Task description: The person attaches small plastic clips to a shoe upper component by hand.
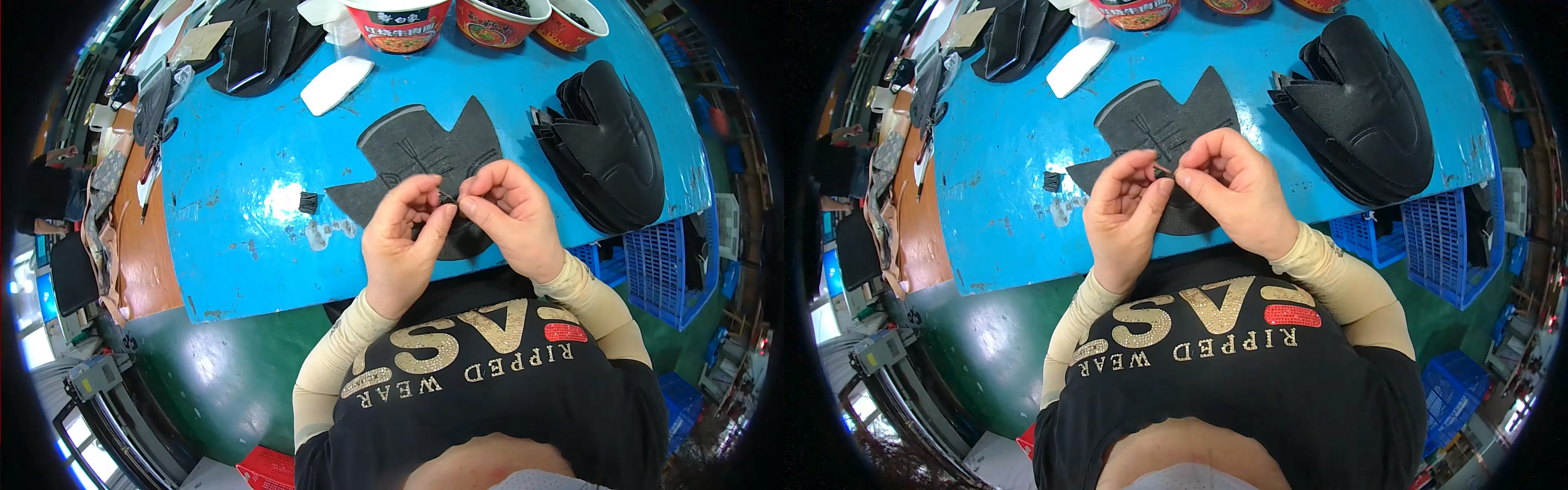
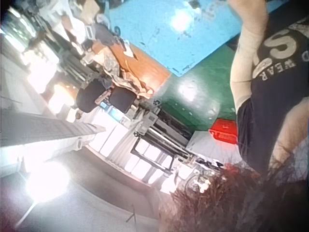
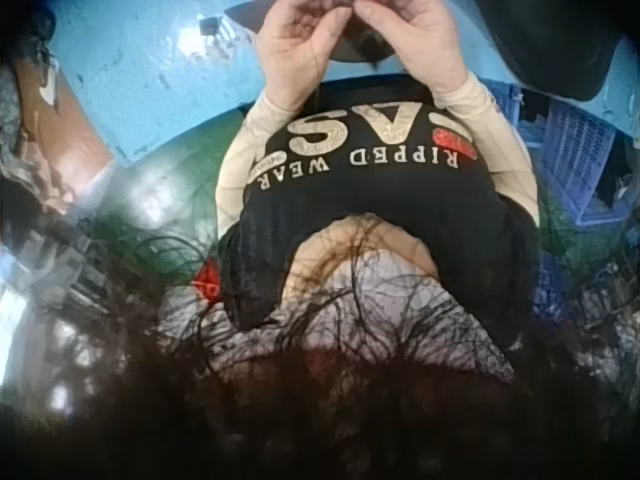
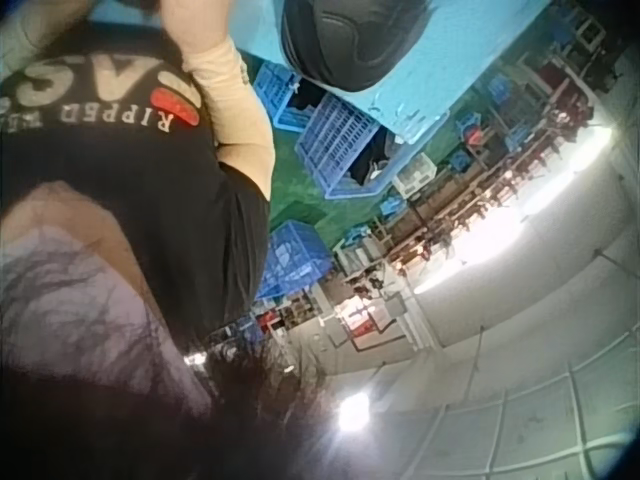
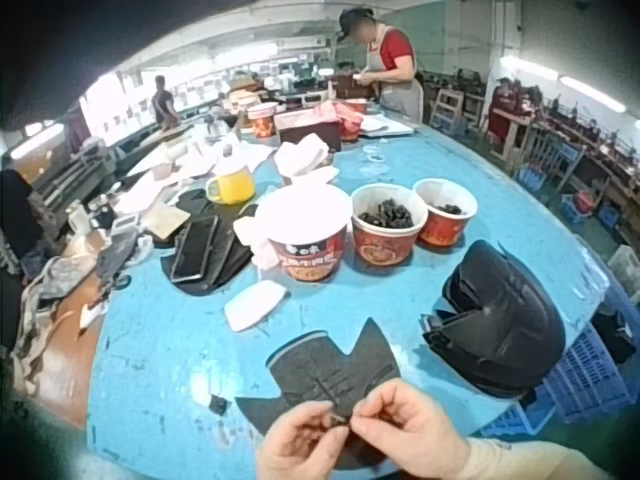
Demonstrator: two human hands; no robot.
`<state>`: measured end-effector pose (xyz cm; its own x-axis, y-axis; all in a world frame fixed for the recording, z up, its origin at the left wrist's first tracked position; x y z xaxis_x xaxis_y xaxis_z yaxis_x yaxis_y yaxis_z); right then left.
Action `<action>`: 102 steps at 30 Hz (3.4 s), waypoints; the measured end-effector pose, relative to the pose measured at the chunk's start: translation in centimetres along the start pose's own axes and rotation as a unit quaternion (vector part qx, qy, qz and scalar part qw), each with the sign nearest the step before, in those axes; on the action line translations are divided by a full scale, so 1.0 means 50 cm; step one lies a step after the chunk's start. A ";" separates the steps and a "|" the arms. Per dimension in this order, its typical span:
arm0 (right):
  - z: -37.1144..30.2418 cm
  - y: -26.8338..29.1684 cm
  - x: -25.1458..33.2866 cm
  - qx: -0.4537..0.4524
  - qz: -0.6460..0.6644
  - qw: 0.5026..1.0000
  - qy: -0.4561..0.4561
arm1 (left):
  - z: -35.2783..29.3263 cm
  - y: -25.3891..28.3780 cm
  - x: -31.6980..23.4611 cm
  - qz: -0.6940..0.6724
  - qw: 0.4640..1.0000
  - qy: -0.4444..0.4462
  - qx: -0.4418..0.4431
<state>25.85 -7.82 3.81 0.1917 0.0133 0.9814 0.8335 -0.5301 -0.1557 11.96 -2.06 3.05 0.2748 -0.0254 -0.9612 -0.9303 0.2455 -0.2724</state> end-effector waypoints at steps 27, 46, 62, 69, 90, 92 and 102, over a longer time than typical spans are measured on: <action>0.124 -0.022 0.045 0.210 -0.453 0.724 0.475 | 0.017 0.001 -0.052 0.448 0.814 -0.339 0.148; 0.091 0.002 0.033 0.084 -0.456 0.750 0.472 | 0.045 -0.055 -0.033 0.591 0.705 -0.362 0.151; 0.145 0.020 0.051 -0.051 -0.327 0.940 0.086 | -0.039 0.125 -0.042 0.492 0.792 -0.362 0.020; 0.077 -0.014 0.124 -0.004 -0.118 0.991 0.066 | -0.051 0.151 -0.065 0.273 0.930 -0.228 -0.092; -0.026 -0.042 -0.011 0.059 0.031 0.997 -0.043 | -0.017 0.058 -0.011 -0.041 0.999 -0.007 0.035; -0.026 -0.042 0.000 0.072 -0.076 0.993 0.050 | -0.013 0.059 -0.011 -0.036 0.998 -0.015 0.039; -0.018 -0.041 -0.008 0.086 0.073 0.989 -0.097 | -0.008 0.058 -0.013 -0.008 0.999 0.023 0.042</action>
<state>23.61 -7.53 3.84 0.3988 0.1176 0.9095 0.8618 -0.3870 -0.3279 9.00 -1.74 2.90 0.2758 -0.0738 -0.9584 -0.9018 0.3251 -0.2846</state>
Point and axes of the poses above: each hand's wrist, its own z-axis towards the middle knuckle, its own y-axis out of the back of the hand, x = y × z, the point moved 4 cm from there along z, towards the middle knuckle, and after that the axes turned 14 degrees about -x, right-handed, at the moved point
